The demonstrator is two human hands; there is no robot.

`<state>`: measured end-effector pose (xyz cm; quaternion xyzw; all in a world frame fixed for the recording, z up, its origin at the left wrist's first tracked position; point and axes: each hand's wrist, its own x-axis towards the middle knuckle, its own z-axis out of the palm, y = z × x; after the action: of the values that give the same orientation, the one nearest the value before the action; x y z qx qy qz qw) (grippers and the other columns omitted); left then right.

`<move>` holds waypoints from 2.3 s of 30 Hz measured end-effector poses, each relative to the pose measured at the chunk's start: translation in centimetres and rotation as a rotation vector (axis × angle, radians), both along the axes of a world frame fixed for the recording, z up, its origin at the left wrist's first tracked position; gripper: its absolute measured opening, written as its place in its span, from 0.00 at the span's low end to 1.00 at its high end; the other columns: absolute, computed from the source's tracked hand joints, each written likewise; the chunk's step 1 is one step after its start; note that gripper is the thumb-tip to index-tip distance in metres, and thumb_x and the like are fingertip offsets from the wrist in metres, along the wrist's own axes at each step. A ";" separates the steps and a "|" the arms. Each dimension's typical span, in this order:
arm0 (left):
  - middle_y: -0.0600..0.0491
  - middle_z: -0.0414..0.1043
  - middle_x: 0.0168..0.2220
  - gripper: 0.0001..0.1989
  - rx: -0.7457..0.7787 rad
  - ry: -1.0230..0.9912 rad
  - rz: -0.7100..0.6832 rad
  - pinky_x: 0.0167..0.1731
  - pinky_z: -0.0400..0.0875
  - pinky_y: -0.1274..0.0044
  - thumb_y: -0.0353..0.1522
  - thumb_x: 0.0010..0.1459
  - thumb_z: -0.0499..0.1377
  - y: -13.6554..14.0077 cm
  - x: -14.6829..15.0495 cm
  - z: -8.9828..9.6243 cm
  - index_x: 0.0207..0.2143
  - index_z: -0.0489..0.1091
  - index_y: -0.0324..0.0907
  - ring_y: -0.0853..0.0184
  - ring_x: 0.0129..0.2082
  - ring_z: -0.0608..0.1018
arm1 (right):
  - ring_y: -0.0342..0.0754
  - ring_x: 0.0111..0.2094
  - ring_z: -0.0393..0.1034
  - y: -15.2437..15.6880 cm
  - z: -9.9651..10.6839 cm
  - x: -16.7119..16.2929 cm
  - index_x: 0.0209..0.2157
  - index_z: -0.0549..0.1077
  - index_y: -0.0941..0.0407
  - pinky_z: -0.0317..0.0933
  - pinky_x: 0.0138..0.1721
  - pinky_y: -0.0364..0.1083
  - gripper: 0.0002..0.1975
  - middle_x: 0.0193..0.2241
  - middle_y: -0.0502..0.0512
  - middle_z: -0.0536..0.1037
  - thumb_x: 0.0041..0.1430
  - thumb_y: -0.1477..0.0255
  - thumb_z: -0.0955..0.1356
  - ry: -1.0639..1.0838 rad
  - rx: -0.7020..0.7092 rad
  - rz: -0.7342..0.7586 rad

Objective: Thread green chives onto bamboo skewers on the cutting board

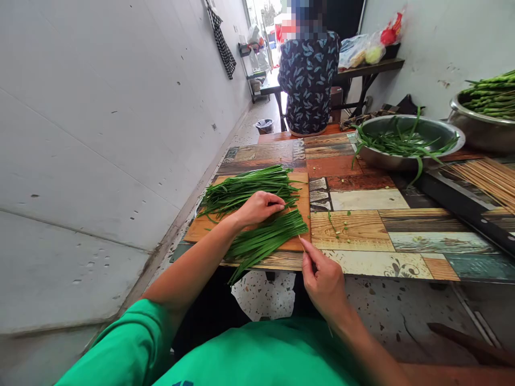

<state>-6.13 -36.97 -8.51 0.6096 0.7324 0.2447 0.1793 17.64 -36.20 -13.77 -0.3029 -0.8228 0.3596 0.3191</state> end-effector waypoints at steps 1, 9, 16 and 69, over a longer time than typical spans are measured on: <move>0.52 0.79 0.34 0.11 0.003 0.003 -0.011 0.35 0.67 0.81 0.31 0.57 0.57 -0.1 0.0 0.0 0.37 0.78 0.38 0.70 0.31 0.77 | 0.46 0.27 0.75 0.0 -0.1 0.0 0.49 0.74 0.62 0.69 0.28 0.43 0.20 0.33 0.59 0.81 0.61 0.69 0.61 -0.001 0.009 -0.006; 0.51 0.79 0.39 0.10 -0.030 0.064 -0.272 0.42 0.68 0.81 0.30 0.58 0.57 -0.1 -0.4 0.8 0.39 0.78 0.40 0.70 0.38 0.78 | 0.46 0.27 0.76 -0.1 -0.4 -0.1 0.49 0.74 0.59 0.69 0.27 0.43 0.19 0.34 0.58 0.82 0.61 0.70 0.61 -0.007 0.039 -0.008; 0.52 0.76 0.31 0.07 0.067 0.236 -0.041 0.38 0.67 0.79 0.30 0.56 0.59 -2.2 -1.1 1.7 0.33 0.78 0.40 0.69 0.33 0.75 | 0.49 0.31 0.77 0.0 -0.5 0.0 0.49 0.75 0.58 0.70 0.29 0.44 0.18 0.33 0.58 0.82 0.61 0.69 0.61 0.011 0.021 -0.015; 0.56 0.73 0.22 0.12 0.094 -0.196 0.130 0.24 0.59 0.83 0.30 0.53 0.58 -0.8 0.5 0.2 0.37 0.79 0.37 0.75 0.21 0.67 | 0.44 0.25 0.74 0.2 -1.2 0.7 0.51 0.73 0.63 0.65 0.23 0.41 0.19 0.36 0.61 0.81 0.62 0.70 0.61 0.062 0.024 0.023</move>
<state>-5.62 -37.79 -8.32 0.5419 0.7369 0.3484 0.2048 18.29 -36.03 -14.94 -0.2781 -0.8203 0.3626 0.3440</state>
